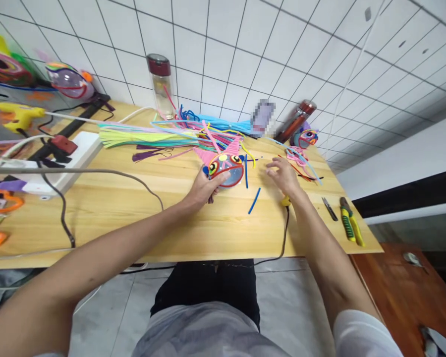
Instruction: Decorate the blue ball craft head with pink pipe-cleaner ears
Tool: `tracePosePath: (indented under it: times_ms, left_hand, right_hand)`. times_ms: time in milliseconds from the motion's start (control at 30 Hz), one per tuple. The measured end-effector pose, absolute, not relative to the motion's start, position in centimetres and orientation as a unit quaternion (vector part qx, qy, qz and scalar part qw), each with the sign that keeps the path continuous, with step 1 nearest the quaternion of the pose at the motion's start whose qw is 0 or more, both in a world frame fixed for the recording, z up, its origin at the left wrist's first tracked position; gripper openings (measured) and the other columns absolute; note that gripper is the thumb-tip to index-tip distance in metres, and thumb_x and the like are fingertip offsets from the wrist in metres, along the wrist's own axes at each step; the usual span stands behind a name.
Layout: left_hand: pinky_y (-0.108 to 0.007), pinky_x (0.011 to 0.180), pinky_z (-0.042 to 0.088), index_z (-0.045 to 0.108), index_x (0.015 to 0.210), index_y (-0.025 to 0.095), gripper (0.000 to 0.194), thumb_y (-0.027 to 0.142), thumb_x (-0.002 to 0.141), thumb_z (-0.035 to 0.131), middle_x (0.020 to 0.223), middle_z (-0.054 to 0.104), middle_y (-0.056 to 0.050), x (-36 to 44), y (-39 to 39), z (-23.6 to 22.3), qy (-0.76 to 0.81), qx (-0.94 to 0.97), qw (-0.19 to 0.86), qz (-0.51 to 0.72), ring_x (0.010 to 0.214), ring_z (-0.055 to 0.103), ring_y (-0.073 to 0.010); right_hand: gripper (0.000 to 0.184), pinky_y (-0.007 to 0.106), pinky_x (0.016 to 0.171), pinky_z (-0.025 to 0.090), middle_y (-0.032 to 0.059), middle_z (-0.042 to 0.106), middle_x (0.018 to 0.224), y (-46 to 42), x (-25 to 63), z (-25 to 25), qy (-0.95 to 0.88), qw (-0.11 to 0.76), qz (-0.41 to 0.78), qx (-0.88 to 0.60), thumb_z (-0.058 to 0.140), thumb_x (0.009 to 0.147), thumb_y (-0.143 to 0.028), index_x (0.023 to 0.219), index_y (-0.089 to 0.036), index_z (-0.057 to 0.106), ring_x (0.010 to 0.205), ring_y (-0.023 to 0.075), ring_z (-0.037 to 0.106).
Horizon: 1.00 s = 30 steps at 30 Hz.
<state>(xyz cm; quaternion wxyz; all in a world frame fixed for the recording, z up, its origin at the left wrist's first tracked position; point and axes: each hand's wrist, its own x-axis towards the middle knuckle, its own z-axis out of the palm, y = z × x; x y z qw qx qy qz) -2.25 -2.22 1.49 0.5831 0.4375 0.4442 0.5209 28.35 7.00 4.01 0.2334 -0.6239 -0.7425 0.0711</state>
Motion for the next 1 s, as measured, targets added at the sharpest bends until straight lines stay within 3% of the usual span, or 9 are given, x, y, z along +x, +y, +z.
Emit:
tracePosePath:
  times_ms: [100, 233, 300, 400, 667, 733, 867, 933, 1000]
  left_hand:
    - [-0.02, 0.033, 0.041, 0.056, 0.1, 0.021, 0.063, 0.072, 0.078, 0.085, 0.06, 0.056, 0.008, -2.5, -2.7, 1.4, 0.47, 0.451, 0.566, 0.506, 0.038, 0.048, -0.0082]
    - [-0.019, 0.035, 0.046, 0.055, 0.106, 0.021, 0.063, 0.067, 0.077, 0.088, 0.065, 0.056, 0.009, -2.8, -3.1, 1.6, 0.472, 0.459, 0.537, 0.527, 0.041, 0.051, -0.008]
    - [-0.02, 0.036, 0.048, 0.055, 0.103, 0.021, 0.062, 0.067, 0.077, 0.087, 0.065, 0.056, 0.008, -2.9, -3.2, 1.6, 0.473, 0.467, 0.533, 0.524, 0.042, 0.051, -0.0082]
    - [-0.022, 0.036, 0.05, 0.055, 0.104, 0.02, 0.065, 0.068, 0.075, 0.087, 0.068, 0.057, 0.008, -2.9, -3.3, 1.5, 0.484, 0.463, 0.534, 0.516, 0.043, 0.052, -0.0089]
    - [-0.021, 0.037, 0.051, 0.055, 0.112, 0.019, 0.072, 0.067, 0.071, 0.09, 0.081, 0.063, 0.004, -3.2, -3.1, 1.3, 0.486, 0.458, 0.538, 0.514, 0.048, 0.054, -0.0076]
    - [-0.021, 0.038, 0.051, 0.056, 0.112, 0.019, 0.07, 0.067, 0.073, 0.09, 0.082, 0.064, 0.003, -3.2, -3.0, 1.4, 0.477, 0.466, 0.546, 0.508, 0.049, 0.054, -0.0074]
    - [-0.02, 0.04, 0.053, 0.057, 0.117, 0.018, 0.07, 0.062, 0.074, 0.091, 0.093, 0.068, 0.0, -3.3, -3.2, 1.3, 0.46, 0.477, 0.551, 0.507, 0.057, 0.058, -0.0081]
    - [-0.02, 0.039, 0.052, 0.057, 0.119, 0.018, 0.071, 0.062, 0.074, 0.091, 0.092, 0.067, 0.001, -3.3, -3.2, 1.2, 0.463, 0.48, 0.555, 0.497, 0.055, 0.056, -0.0077]
    - [-0.02, 0.038, 0.052, 0.057, 0.119, 0.018, 0.07, 0.062, 0.075, 0.091, 0.087, 0.065, 0.002, -3.3, -3.2, 1.1, 0.464, 0.482, 0.557, 0.492, 0.051, 0.054, -0.007]
  right_hand:
    - [0.016, 0.051, 0.119, 0.047, 0.017, 0.071, 0.145, 8.2, 27.8, 4.7, -0.748, 0.21, 0.055, -0.627, 0.07, 0.089, -0.024, 0.1, -0.019, 0.081, 0.138, 0.0334, 0.064]
    - [0.026, 0.043, 0.099, 0.057, 0.0133, 0.083, 0.113, 6.9, 24.3, 4.1, -0.742, 0.132, 0.082, -0.652, 0.066, 0.098, -0.038, 0.107, -0.02, 0.082, 0.108, 0.0306, 0.077]
    - [0.035, 0.042, 0.094, 0.057, 0.0141, 0.084, 0.111, 6.4, 22.2, 3.5, -0.716, 0.064, 0.078, -0.691, 0.064, 0.101, -0.05, 0.109, -0.021, 0.081, 0.107, 0.0324, 0.077]
    - [0.035, 0.042, 0.097, 0.056, 0.0193, 0.083, 0.118, 6.9, 20.7, 2.9, -0.691, 0.009, 0.066, -0.72, 0.059, 0.104, -0.043, 0.115, -0.019, 0.081, 0.114, 0.0349, 0.077]
    - [0.037, 0.049, 0.103, 0.054, 0.029, 0.076, 0.131, 11.6, 24.5, 4.9, -0.651, 0.057, 0.025, -0.757, 0.053, 0.103, -0.024, 0.125, -0.008, 0.077, 0.125, 0.039, 0.072]
    - [0.036, 0.048, 0.103, 0.055, 0.0251, 0.078, 0.129, 10.9, 25.3, 5.5, -0.671, 0.074, 0.038, -0.737, 0.053, 0.102, -0.022, 0.124, -0.01, 0.078, 0.122, 0.0368, 0.073]
    - [0.026, 0.035, 0.1, 0.058, 0.0059, 0.083, 0.116, 6.5, 27.1, 5.0, -0.772, 0.08, 0.147, -0.614, 0.069, 0.089, -0.017, 0.109, -0.024, 0.083, 0.11, 0.0235, 0.076]
    - [0.024, 0.04, 0.104, 0.057, 0.0082, 0.08, 0.117, 4.1, 28.1, 3.9, -0.845, 0.109, 0.225, -0.472, 0.072, 0.087, -0.018, 0.106, -0.025, 0.083, 0.113, 0.0253, 0.073]
    - [0.015, 0.041, 0.103, 0.055, 0.0088, 0.079, 0.109, 2.6, 28.9, 2.8, -0.866, 0.114, 0.212, -0.438, 0.071, 0.088, -0.019, 0.097, -0.024, 0.08, 0.11, 0.0255, 0.072]
